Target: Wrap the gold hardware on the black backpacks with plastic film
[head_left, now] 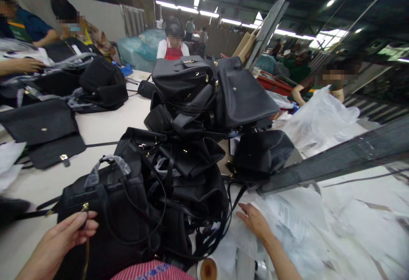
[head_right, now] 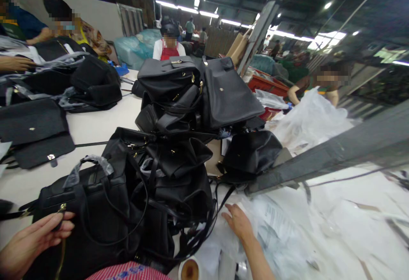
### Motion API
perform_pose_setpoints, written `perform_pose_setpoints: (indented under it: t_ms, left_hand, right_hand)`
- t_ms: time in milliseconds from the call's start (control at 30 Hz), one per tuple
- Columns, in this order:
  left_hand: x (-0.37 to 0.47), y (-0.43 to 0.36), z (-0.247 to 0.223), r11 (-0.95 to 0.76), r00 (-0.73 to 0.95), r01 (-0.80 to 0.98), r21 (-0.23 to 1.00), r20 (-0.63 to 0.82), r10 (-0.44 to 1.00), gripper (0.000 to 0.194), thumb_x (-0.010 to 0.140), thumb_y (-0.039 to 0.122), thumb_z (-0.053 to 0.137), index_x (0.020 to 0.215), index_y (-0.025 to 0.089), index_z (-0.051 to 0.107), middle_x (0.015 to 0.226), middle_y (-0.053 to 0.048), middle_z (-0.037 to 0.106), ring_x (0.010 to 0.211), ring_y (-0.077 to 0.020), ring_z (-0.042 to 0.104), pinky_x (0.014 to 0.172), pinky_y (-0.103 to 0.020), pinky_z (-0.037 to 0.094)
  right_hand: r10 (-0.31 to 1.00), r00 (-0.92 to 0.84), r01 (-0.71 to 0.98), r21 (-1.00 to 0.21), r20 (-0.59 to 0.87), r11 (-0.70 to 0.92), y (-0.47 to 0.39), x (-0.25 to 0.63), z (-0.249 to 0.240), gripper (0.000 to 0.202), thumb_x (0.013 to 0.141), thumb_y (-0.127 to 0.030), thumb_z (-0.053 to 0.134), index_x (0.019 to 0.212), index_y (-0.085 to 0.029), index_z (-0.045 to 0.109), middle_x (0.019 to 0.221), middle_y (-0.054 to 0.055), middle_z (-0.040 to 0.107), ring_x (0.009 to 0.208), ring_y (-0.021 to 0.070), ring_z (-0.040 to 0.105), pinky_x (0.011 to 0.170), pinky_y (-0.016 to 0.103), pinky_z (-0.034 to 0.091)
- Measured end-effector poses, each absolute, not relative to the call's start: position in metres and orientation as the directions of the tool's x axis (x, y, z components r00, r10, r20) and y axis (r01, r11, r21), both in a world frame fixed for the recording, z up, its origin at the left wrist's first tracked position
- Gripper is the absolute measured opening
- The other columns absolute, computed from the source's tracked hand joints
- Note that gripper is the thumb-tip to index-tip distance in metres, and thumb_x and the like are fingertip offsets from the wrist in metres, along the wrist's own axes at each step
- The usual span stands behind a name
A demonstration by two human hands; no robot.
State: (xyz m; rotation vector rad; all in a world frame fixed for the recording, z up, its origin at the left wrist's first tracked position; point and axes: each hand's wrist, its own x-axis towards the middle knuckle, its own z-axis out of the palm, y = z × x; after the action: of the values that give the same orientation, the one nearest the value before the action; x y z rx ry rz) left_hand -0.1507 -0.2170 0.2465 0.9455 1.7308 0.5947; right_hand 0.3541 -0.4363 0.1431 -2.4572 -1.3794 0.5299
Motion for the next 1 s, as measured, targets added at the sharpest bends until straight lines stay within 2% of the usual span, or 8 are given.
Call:
perform_pose_setpoints:
  t_ms: [100, 333, 433, 500, 567, 667, 800, 1000]
  left_hand:
    - [-0.157, -0.215, 0.238, 0.590, -0.101, 0.258, 0.765, -0.587, 0.804, 0.065, 0.029, 0.066, 0.079, 0.076, 0.023, 0.069, 0.068, -0.004, 0.073, 0.069, -0.0245, 0.068, 0.055, -0.027, 0.053]
    - [-0.164, -0.204, 0.218, 0.545, -0.081, 0.287, 0.788, -0.547, 0.833, 0.044, 0.048, 0.063, 0.073, 0.076, 0.029, 0.068, 0.065, 0.000, 0.072, 0.072, -0.0243, 0.068, 0.055, -0.029, 0.051]
    - [-0.161, -0.196, 0.220, 0.627, -0.110, 0.256, 0.736, -0.622, 0.775, 0.040, 0.047, 0.054, 0.074, 0.076, 0.028, 0.067, 0.065, 0.001, 0.072, 0.073, -0.0235, 0.068, 0.056, -0.026, 0.051]
    - [-0.155, -0.194, 0.226, 0.652, -0.125, 0.232, 0.722, -0.643, 0.756, 0.035, 0.050, 0.049, 0.071, 0.077, 0.027, 0.067, 0.064, 0.001, 0.072, 0.072, -0.0220, 0.067, 0.055, -0.024, 0.049]
    - [-0.148, -0.195, 0.236, 0.667, -0.138, 0.218, 0.712, -0.654, 0.744, 0.029, 0.053, 0.043, 0.066, 0.076, 0.026, 0.066, 0.062, 0.000, 0.071, 0.070, -0.0205, 0.065, 0.055, -0.023, 0.048]
    - [-0.139, -0.200, 0.252, 0.678, -0.162, 0.205, 0.706, -0.659, 0.735, 0.025, 0.053, 0.039, 0.061, 0.073, 0.024, 0.066, 0.061, -0.001, 0.070, 0.067, -0.0190, 0.063, 0.054, -0.022, 0.047]
    - [-0.134, -0.209, 0.267, 0.684, -0.184, 0.183, 0.707, -0.658, 0.730, 0.026, 0.051, 0.039, 0.060, 0.071, 0.023, 0.066, 0.060, -0.002, 0.070, 0.066, -0.0192, 0.061, 0.055, -0.023, 0.047]
    - [-0.145, -0.210, 0.252, 0.670, -0.181, 0.188, 0.718, -0.645, 0.743, 0.026, 0.053, 0.043, 0.061, 0.071, 0.025, 0.067, 0.061, 0.000, 0.071, 0.067, -0.0191, 0.063, 0.057, -0.023, 0.047]
  right_hand:
    - [0.854, 0.511, 0.753, -0.431, -0.094, -0.498, -0.464, 0.338, 0.170, 0.029, 0.088, -0.037, 0.045, 0.096, -0.019, 0.066, 0.100, 0.011, 0.069, 0.095, 0.0243, 0.065, 0.088, 0.036, 0.048]
    - [0.747, 0.662, 0.665, -0.417, -0.057, -0.620, -0.580, 0.265, 0.201, 0.039, 0.089, -0.054, 0.046, 0.066, -0.025, 0.055, 0.063, -0.001, 0.061, 0.058, 0.0163, 0.061, 0.060, 0.025, 0.049]
    - [0.785, 0.602, 0.677, -0.428, -0.145, -0.598, -0.600, 0.237, 0.182, 0.034, 0.093, -0.045, 0.044, 0.075, -0.025, 0.064, 0.071, 0.001, 0.068, 0.066, 0.0163, 0.067, 0.066, 0.022, 0.051]
    - [0.811, 0.548, 0.702, -0.415, -0.206, -0.579, -0.596, 0.218, 0.160, 0.031, 0.095, -0.035, 0.041, 0.099, -0.024, 0.069, 0.094, 0.006, 0.075, 0.088, 0.0192, 0.071, 0.078, 0.023, 0.053]
    - [0.796, 0.520, 0.735, -0.312, -0.310, -0.602, -0.581, 0.196, 0.138, 0.038, 0.094, -0.023, 0.037, 0.121, -0.022, 0.064, 0.109, 0.011, 0.074, 0.099, 0.0234, 0.070, 0.081, 0.028, 0.054]
    - [0.713, 0.530, 0.755, -0.128, -0.458, -0.643, -0.559, 0.165, 0.110, 0.052, 0.085, -0.005, 0.033, 0.127, -0.018, 0.061, 0.091, 0.013, 0.077, 0.079, 0.0279, 0.074, 0.067, 0.035, 0.056]
    - [0.683, 0.602, 0.730, -0.063, -0.414, -0.681, -0.549, 0.146, 0.096, 0.058, 0.082, 0.002, 0.028, 0.131, -0.013, 0.057, 0.096, 0.018, 0.075, 0.072, 0.0267, 0.074, 0.061, 0.034, 0.056]
    - [0.761, 0.530, 0.824, 0.016, -0.373, -0.566, -0.540, 0.141, 0.093, 0.064, 0.081, 0.000, 0.040, 0.131, -0.036, 0.055, 0.089, 0.006, 0.074, 0.069, 0.0236, 0.074, 0.056, 0.029, 0.054]
